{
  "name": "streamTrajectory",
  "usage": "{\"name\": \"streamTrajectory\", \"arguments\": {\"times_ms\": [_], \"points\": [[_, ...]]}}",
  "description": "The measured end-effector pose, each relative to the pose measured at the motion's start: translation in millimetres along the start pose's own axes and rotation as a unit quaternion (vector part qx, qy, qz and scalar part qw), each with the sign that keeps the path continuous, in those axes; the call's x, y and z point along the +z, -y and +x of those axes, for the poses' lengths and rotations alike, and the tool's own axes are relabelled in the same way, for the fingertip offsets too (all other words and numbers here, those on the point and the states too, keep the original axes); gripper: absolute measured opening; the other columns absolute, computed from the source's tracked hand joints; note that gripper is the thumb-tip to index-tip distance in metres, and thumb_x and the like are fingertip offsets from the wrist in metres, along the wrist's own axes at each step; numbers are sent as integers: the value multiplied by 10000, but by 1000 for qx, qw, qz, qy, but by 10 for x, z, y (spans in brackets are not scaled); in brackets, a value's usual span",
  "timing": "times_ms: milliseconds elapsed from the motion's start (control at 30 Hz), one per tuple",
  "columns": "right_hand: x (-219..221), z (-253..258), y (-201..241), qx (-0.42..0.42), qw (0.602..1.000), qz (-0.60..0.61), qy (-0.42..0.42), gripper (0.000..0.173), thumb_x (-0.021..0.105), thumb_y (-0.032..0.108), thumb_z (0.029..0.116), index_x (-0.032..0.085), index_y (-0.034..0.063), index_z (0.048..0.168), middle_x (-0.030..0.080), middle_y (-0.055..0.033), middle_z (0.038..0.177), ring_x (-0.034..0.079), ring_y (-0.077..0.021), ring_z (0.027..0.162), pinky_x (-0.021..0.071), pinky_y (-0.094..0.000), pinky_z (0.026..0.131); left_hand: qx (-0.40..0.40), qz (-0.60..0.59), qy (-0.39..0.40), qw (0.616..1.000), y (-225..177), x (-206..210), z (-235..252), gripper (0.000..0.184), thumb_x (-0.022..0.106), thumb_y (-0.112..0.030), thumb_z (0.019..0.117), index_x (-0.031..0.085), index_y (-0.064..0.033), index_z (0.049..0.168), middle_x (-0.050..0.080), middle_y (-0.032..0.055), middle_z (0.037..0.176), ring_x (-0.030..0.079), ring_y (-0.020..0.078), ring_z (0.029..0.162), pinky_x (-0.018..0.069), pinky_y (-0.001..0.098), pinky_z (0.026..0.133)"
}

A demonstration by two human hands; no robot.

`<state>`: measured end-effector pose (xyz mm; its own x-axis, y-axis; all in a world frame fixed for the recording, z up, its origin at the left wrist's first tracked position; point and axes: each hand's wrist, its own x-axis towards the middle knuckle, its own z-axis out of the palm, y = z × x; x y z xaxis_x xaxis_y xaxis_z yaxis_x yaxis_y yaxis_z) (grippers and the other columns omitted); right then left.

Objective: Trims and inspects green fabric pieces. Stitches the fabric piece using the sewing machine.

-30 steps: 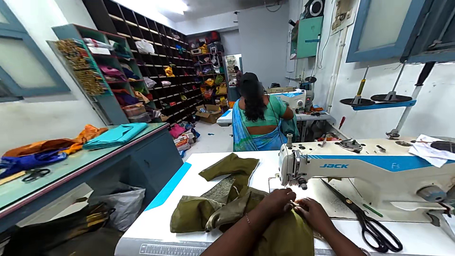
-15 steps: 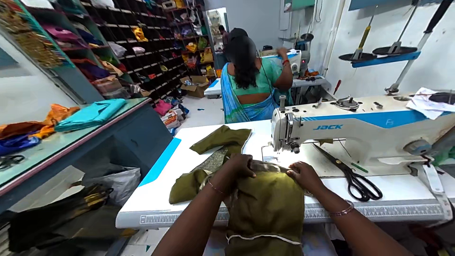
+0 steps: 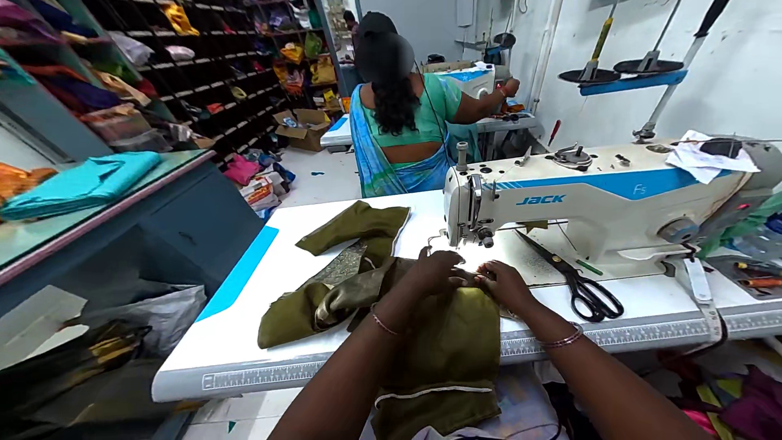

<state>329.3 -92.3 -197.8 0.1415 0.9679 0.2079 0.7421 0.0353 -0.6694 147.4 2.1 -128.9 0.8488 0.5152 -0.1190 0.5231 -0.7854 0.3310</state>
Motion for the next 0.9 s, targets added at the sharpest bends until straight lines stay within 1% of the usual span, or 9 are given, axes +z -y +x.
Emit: {"name": "streamTrajectory", "arguments": {"times_ms": [167, 300, 400, 467, 533, 633, 700, 767, 900], "points": [[-51, 0, -56, 12, 997, 77, -18, 150, 714, 81, 958, 718, -51, 1029, 701, -195, 1023, 671, -292, 951, 527, -464, 892, 72, -94, -49, 992, 264, 213, 101, 229, 653, -100, 1006, 709, 51, 1169, 714, 231, 1137, 681, 364, 1107, 496, 532, 1034], [-155, 23, -180, 28, 972, 233, 17, 389, 772, -41, 851, 618, -41, 1208, 682, -92, 966, 632, -119, 800, 541, -298, 755, 105, -127, -103, 981, 368, 276, 74, 175, 658, -66, 993, 742, 68, 1066, 739, 227, 1038, 715, 342, 1003, 529, 505, 974], [-254, 11, -193, 72, 940, 333, 26, 711, 755, -178, 771, 462, 18, 1388, 670, -94, 1044, 681, -129, 807, 590, -294, 734, 95, -137, -112, 980, 386, 334, 83, 166, 666, -76, 990, 746, 60, 1041, 741, 212, 1005, 717, 323, 966, 539, 499, 946], [-281, 10, -194, 81, 940, 332, 24, 783, 772, -182, 746, 441, 31, 1423, 619, -130, 1183, 675, -179, 916, 587, -334, 779, 86, -145, -114, 979, 410, 362, 90, 163, 679, -81, 983, 751, 54, 1037, 746, 200, 995, 722, 304, 953, 546, 488, 938], [-280, 6, -265, 49, 949, 310, -24, 625, 714, -151, 790, 515, -22, 1369, 603, -172, 1287, 641, -205, 1077, 552, -350, 888, 77, -163, -111, 977, 406, 363, 83, 163, 685, -75, 979, 749, 61, 1041, 746, 201, 994, 721, 295, 948, 547, 474, 933], [-267, 39, -403, 18, 927, 337, -162, 328, 484, -99, 889, 592, -59, 1196, 658, -107, 1136, 646, -111, 1017, 540, -276, 883, 60, -187, -107, 975, 380, 356, 70, 161, 696, -76, 972, 746, 55, 1052, 745, 192, 1003, 717, 272, 947, 551, 458, 930], [-286, 44, -419, 36, 927, 342, -149, 272, 414, 5, 982, 607, -38, 1168, 674, -70, 1072, 644, -94, 971, 534, -277, 830, 57, -191, -105, 974, 377, 349, 66, 165, 702, -92, 973, 747, 44, 1056, 745, 178, 1005, 715, 257, 942, 553, 453, 923], [-302, 11, -357, 53, 955, 283, -71, 238, 503, 94, 1035, 649, -60, 1143, 698, -117, 1053, 640, -137, 938, 522, -343, 826, 60, -190, -110, 974, 374, 346, 58, 156, 708, -88, 967, 750, 40, 1047, 747, 172, 1000, 716, 253, 937, 556, 446, 921], [-299, -1, -288, 31, 979, 197, 37, 91, 769, 59, 886, 704, 5, 919, 704, -61, 905, 603, -90, 724, 504, -292, 679, 47, -190, -125, 973, 369, 315, 40, 130, 730, -82, 949, 764, 18, 1026, 755, 156, 973, 721, 245, 919, 559, 446, 906]]}}
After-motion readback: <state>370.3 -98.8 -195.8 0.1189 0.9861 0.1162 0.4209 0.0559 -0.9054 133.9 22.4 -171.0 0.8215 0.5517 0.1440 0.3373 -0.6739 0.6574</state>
